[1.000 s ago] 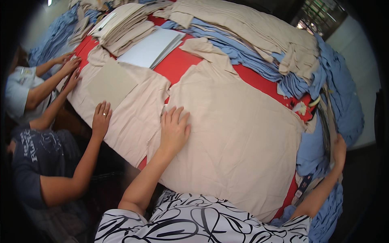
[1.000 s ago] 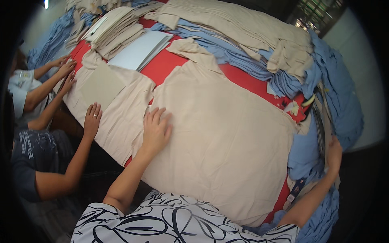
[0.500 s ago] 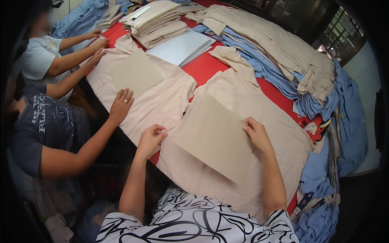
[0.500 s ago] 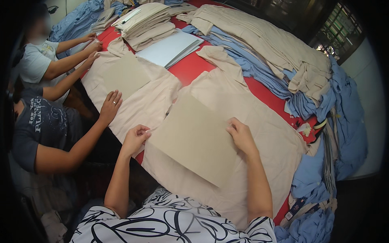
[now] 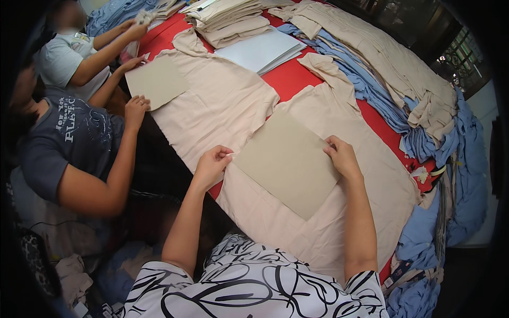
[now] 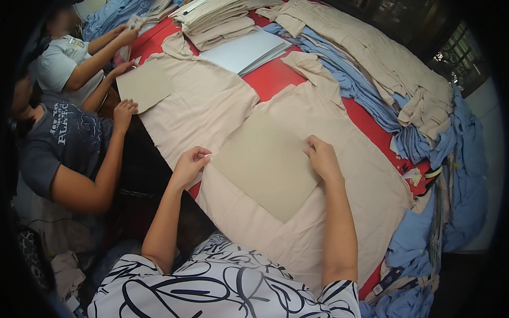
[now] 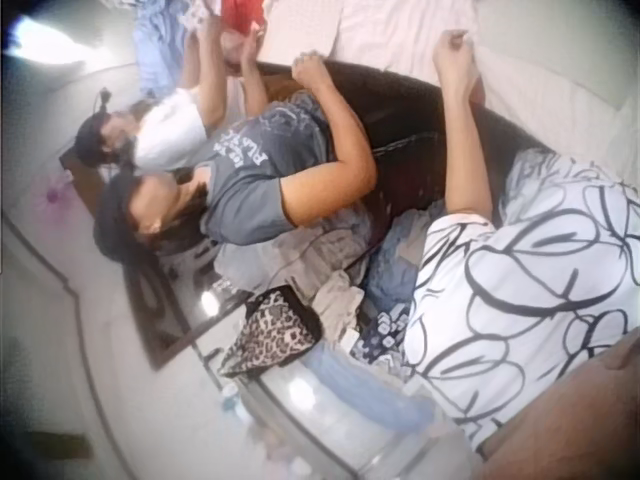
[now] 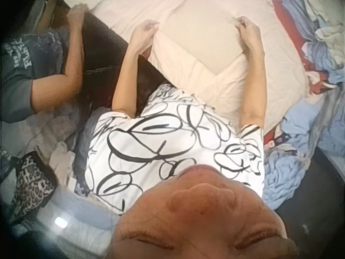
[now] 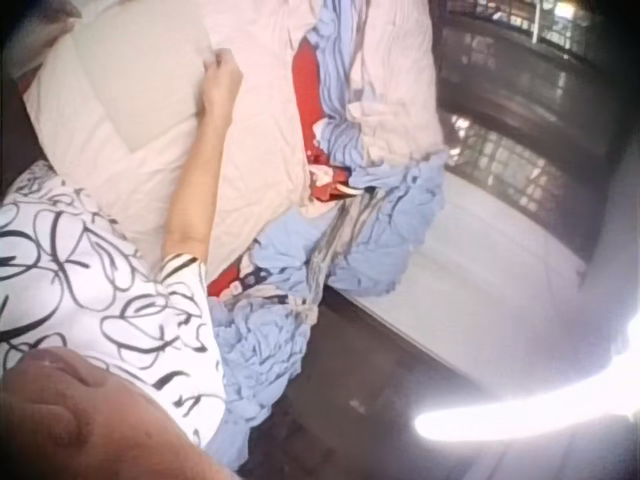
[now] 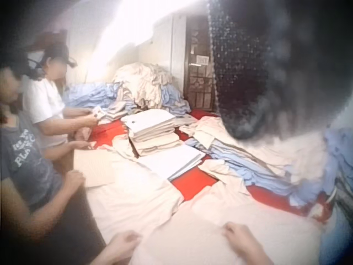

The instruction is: The person folds garments and places them into plastic bags on a bed surface, handling stacks of folded items and new garments one at a time.

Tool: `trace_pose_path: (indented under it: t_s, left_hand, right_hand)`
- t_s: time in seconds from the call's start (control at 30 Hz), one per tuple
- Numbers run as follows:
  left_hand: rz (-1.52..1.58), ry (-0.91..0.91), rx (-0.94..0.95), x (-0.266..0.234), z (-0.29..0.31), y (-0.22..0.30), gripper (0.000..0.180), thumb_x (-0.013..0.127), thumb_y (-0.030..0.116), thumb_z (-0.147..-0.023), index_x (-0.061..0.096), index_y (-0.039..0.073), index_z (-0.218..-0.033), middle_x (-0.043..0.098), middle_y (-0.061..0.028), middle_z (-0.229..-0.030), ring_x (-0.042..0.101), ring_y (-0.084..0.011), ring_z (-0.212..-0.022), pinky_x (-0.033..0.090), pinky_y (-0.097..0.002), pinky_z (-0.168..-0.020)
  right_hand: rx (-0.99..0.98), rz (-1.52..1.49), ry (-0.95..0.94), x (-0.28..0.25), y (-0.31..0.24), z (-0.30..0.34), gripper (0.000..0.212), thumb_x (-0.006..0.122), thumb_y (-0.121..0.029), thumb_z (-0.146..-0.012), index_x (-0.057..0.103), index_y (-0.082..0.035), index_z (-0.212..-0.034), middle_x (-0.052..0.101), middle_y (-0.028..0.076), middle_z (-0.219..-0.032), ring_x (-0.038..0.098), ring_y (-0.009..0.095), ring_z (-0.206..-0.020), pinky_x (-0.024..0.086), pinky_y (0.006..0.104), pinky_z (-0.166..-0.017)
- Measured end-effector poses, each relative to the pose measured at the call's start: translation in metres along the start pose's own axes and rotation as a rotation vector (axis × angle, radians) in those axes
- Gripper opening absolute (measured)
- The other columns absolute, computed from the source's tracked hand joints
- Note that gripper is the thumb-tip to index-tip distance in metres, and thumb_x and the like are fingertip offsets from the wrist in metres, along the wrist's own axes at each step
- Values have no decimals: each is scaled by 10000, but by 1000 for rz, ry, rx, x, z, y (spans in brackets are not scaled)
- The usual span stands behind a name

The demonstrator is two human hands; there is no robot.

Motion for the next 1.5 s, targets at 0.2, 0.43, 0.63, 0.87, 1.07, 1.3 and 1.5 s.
trace_pose_path:
  t_s: [0.2,0.43,0.63,0.87,1.07,1.3,1.5]
  left_hand:
    - [-412,211,186,-5,15,27,298,642,54,-829,645,20,-1125,638,-110,-1067,638,-221,-891,515,-347,-797]
    - [-855,3,793,127,46,71,643,699,371,-827,506,137,-1394,436,-150,-1442,357,-384,-1351,272,-563,-1111]
    - [-948,17,729,152,15,60,856,706,604,-724,483,168,-1426,425,-122,-1468,327,-379,-1374,170,-665,-1107]
    - [-911,32,735,153,15,65,902,723,637,-670,514,144,-1396,464,-72,-1450,378,-334,-1339,179,-641,-1120]
    - [-898,47,733,157,10,59,873,740,589,-680,518,124,-1384,468,-55,-1450,384,-314,-1339,174,-625,-1132]
    - [-725,13,771,150,4,38,734,656,472,-822,463,86,-1415,443,-119,-1473,352,-307,-1391,183,-524,-1175]
    - [-310,376,687,126,9,43,674,547,339,-926,335,15,-1477,413,-157,-1485,339,-301,-1411,263,-422,-1165]
  right_hand:
    - [-71,84,46,5,3,0,207,642,-112,-851,618,-17,-1034,678,225,-933,647,390,-900,492,432,-789]
    - [-7,165,36,10,3,2,202,630,-111,-864,617,-19,-1043,681,222,-929,646,388,-892,493,430,-793]
    - [-13,221,35,9,0,-3,219,656,-145,-858,638,-26,-1041,668,190,-941,639,353,-895,493,417,-813]
    - [15,455,641,-57,14,-74,324,678,-234,-850,645,-55,-1119,596,149,-1196,529,360,-1132,448,447,-921]
    - [59,262,120,-55,11,-105,321,710,-244,-820,693,-52,-1077,666,145,-1052,607,273,-1025,461,372,-904]
    - [-325,-377,123,-39,-81,-30,369,602,-238,-940,634,-13,-1231,630,143,-1253,577,251,-1176,410,318,-1025]
    - [-550,402,66,108,-67,16,465,512,-248,-928,528,-15,-1331,416,161,-1490,301,311,-1432,152,516,-1186]
Point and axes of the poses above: each hand's wrist, its own z-axis away from the middle knuckle, its own x-axis out of the palm, y = z × x, the point moved 6 cm from there along -z, towards the middle knuckle
